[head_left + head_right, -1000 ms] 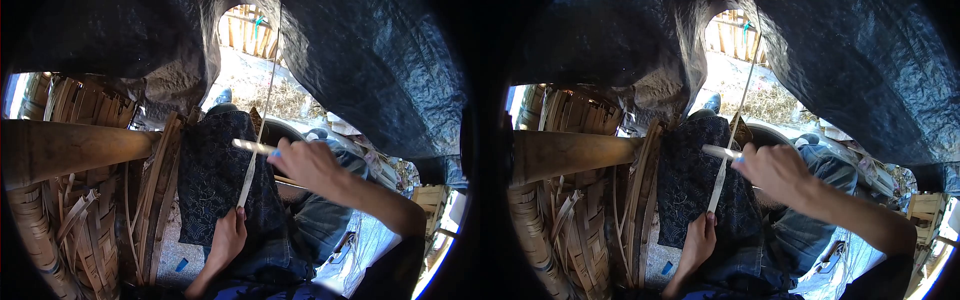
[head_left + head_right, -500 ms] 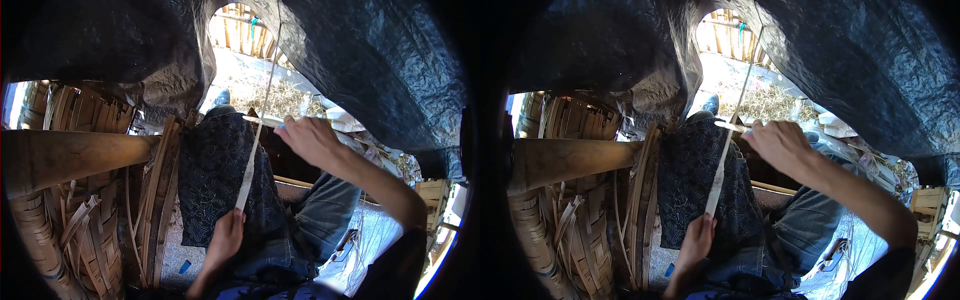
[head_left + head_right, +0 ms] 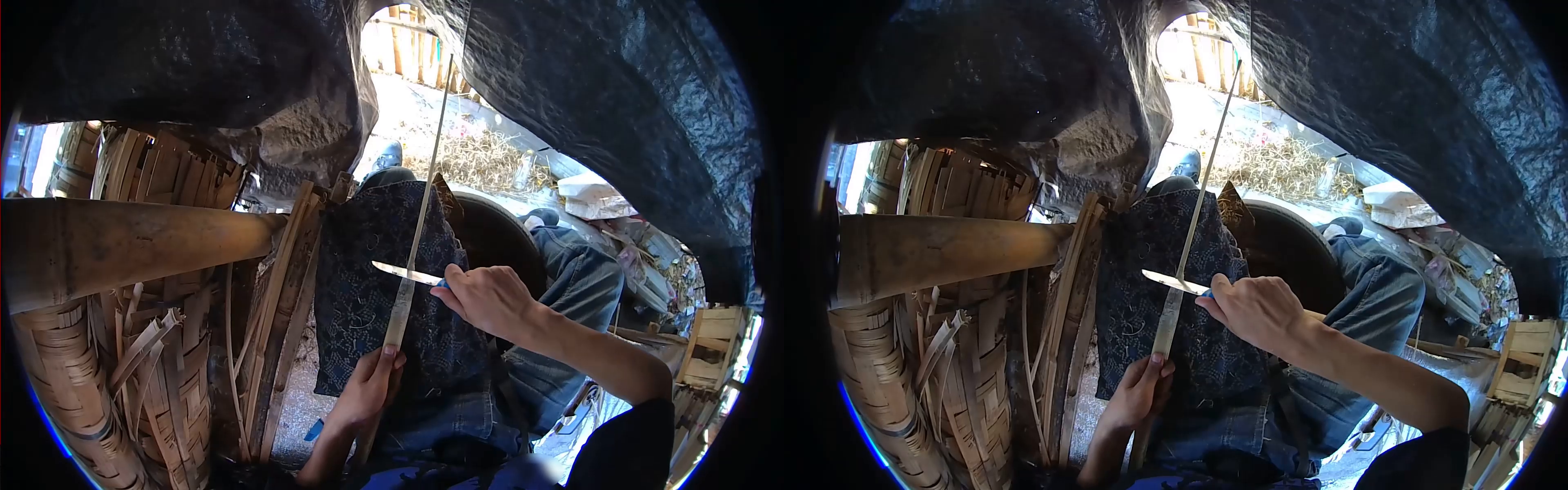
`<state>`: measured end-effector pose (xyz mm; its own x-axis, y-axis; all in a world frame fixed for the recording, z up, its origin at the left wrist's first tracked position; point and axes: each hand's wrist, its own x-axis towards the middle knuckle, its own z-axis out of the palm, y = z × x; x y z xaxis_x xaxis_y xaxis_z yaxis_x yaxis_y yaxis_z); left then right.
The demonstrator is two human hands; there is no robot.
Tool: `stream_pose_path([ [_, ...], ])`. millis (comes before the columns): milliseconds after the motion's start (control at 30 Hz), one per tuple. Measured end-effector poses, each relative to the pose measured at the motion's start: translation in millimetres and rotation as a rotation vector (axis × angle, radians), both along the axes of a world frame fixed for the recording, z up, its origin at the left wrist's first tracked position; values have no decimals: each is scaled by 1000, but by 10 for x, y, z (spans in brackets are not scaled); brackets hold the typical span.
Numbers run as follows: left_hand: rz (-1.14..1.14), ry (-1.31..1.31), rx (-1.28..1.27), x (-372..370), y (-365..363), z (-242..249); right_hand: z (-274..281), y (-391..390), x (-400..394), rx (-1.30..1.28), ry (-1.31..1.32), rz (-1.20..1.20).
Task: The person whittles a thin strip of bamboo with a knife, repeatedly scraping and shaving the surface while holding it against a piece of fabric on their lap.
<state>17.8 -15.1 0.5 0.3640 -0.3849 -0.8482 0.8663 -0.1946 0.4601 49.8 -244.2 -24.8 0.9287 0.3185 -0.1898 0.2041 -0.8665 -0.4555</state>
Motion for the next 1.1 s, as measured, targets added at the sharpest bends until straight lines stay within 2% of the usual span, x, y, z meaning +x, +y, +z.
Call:
stream_pose_path([
  [167, -41, -105, 95, -46, -16, -61, -127, -22, 142, -62, 5, 9],
  [267, 0, -57, 104, -1, -26, -38, -224, -8, 200, -74, -5, -7],
  [333, -11, -80, 105, 1, -7, -72, -273, -17, 251, -89, -91, -16],
  [600, -25, -167, 156, -106, -88, -32, 66, -20, -25, -122, -64, 35],
  [667, -85, -307, 221, -109, -140, -3, 7, -39, -77, -104, -54, -21],
  [800, -108, -342, 277, -105, -141, -42, -237, -83, 75, -121, -111, -64],
  [1000, -104, -379, 274, -132, -104, -95, -246, -2, 62, -110, -115, -76],
  [1067, -85, -316, 238, -144, -88, -92, -140, 44, -63, -5, -23, -68],
  [1100, -83, -320, 238, -134, -107, -97, -147, 65, -150, -8, -57, -39],
])
